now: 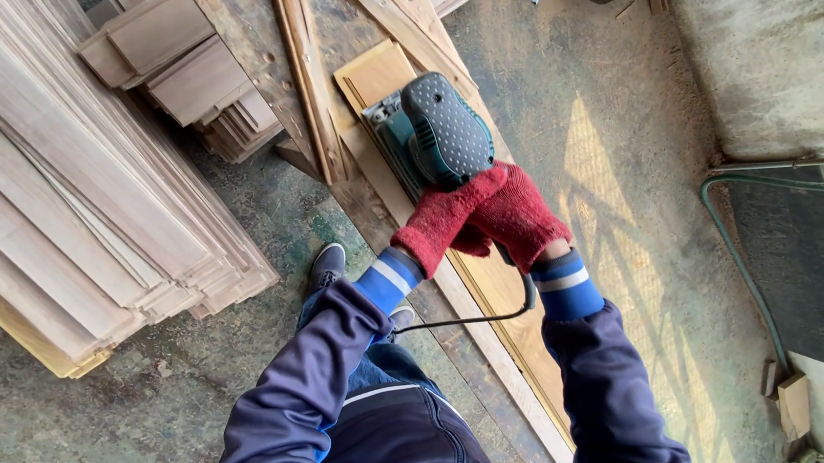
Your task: The recorder is sanding a wooden plank using an electric sander followed by manual sanding with a block.
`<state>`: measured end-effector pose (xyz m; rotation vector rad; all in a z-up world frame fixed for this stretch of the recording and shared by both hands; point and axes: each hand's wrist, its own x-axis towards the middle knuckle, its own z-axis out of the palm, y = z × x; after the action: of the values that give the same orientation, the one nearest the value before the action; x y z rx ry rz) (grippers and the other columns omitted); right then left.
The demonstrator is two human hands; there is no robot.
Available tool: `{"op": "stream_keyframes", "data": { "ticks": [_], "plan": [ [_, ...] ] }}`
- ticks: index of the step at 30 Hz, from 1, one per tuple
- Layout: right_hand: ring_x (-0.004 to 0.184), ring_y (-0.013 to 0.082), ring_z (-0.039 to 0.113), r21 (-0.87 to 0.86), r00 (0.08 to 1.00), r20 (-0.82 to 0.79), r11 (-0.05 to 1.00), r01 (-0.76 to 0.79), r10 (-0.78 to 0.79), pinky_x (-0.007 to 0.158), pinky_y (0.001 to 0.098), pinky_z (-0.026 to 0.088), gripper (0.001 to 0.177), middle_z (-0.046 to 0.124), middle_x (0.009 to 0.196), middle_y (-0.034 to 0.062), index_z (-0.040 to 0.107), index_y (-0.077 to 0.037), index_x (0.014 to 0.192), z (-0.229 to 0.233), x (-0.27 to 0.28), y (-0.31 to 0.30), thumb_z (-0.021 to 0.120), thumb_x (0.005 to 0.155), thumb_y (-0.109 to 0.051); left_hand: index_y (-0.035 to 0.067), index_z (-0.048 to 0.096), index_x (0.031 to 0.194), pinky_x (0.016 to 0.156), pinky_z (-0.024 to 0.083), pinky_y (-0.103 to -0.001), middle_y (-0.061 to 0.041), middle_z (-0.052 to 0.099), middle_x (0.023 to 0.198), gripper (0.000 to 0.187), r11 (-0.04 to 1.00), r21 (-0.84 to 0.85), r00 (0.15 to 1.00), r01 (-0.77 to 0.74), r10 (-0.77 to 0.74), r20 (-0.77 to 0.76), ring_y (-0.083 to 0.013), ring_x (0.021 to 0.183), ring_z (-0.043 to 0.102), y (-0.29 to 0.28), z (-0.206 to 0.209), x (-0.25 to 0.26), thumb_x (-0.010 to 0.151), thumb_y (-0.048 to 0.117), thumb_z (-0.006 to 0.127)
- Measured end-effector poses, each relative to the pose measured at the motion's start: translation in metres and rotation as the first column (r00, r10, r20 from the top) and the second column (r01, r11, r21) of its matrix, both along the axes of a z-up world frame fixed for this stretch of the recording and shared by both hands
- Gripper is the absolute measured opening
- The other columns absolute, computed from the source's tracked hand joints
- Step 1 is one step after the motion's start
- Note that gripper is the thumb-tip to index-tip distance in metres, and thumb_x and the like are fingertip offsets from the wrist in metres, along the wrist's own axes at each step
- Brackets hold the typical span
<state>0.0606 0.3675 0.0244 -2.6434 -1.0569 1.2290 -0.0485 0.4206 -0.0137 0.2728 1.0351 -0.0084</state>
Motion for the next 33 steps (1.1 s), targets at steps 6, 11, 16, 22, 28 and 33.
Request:
{"op": "stream_keyframes", "data": {
  "ticks": [6, 11, 16, 22, 28, 33],
  "plan": [
    [0.099, 0.0375, 0.075, -0.065, 0.995, -0.037, 0.994, 0.088, -0.091, 0.081, 0.0457, 0.059, 0.030, 0.077, 0.088, 0.0149, 0.076, -0.015, 0.108, 0.020, 0.011, -0.084, 0.059, 0.095, -0.035, -0.009, 0.062, 0.115, 0.063, 0.063, -0.065, -0.035, 0.071, 0.083, 0.084, 0.997, -0.046, 0.998, 0.067, -0.066, 0.018, -0.0517, 0.070, 0.071, -0.090, 0.000, 0.016, 0.062, 0.047, 0.095],
    [0.098, 0.0408, 0.075, -0.090, 0.989, -0.010, 0.985, 0.149, -0.151, 0.082, 0.0481, 0.060, 0.031, 0.077, 0.085, 0.0208, 0.076, -0.006, 0.107, 0.049, 0.008, -0.163, 0.059, 0.093, -0.029, -0.005, 0.064, 0.113, 0.064, 0.064, -0.062, -0.029, 0.072, 0.081, 0.082, 0.993, -0.047, 0.992, 0.112, -0.109, 0.061, -0.0460, 0.070, 0.073, -0.185, 0.003, 0.025, 0.064, 0.052, 0.096],
    [0.096, 0.0407, 0.075, -0.127, 0.968, -0.019, 0.961, 0.246, -0.250, 0.080, 0.0471, 0.060, 0.032, 0.076, 0.084, 0.0223, 0.076, -0.003, 0.105, 0.051, 0.023, -0.251, 0.059, 0.093, -0.027, -0.003, 0.062, 0.115, 0.066, 0.065, -0.059, -0.025, 0.073, 0.085, 0.080, 0.967, -0.083, 0.966, 0.239, -0.229, 0.117, -0.0408, 0.073, 0.074, -0.266, 0.007, 0.040, 0.068, 0.053, 0.094],
    [0.082, 0.0358, 0.076, -0.142, 0.907, 0.021, 0.897, 0.418, -0.420, 0.073, 0.0435, 0.059, 0.030, 0.074, 0.071, 0.0178, 0.078, -0.008, 0.087, 0.057, 0.035, -0.351, 0.057, 0.091, -0.029, 0.000, 0.067, 0.111, 0.063, 0.066, -0.057, -0.022, 0.073, 0.081, 0.080, 0.950, -0.099, 0.952, 0.297, -0.287, 0.105, -0.0391, 0.073, 0.075, -0.365, -0.004, 0.060, 0.066, 0.058, 0.098],
    [0.074, 0.0332, 0.076, -0.246, 0.886, 0.131, 0.851, 0.464, -0.446, 0.069, 0.0443, 0.059, 0.024, 0.073, 0.064, 0.0143, 0.077, -0.008, 0.079, 0.048, 0.049, -0.394, 0.068, 0.089, -0.028, 0.003, 0.070, 0.109, 0.064, 0.066, -0.055, -0.019, 0.073, 0.079, 0.075, 0.927, -0.087, 0.926, 0.366, -0.353, 0.130, -0.0345, 0.071, 0.074, -0.413, -0.008, 0.070, 0.067, 0.060, 0.096],
    [0.084, 0.0362, 0.074, -0.136, 0.891, -0.018, 0.884, 0.447, -0.453, 0.080, 0.0455, 0.057, 0.022, 0.074, 0.076, 0.0194, 0.078, -0.004, 0.090, 0.033, 0.064, -0.392, 0.072, 0.086, -0.025, 0.002, 0.068, 0.111, 0.068, 0.066, -0.056, -0.021, 0.073, 0.084, 0.075, 0.916, -0.115, 0.921, 0.385, -0.372, 0.116, -0.0375, 0.078, 0.075, -0.399, -0.007, 0.076, 0.067, 0.056, 0.096]
  ]
}}
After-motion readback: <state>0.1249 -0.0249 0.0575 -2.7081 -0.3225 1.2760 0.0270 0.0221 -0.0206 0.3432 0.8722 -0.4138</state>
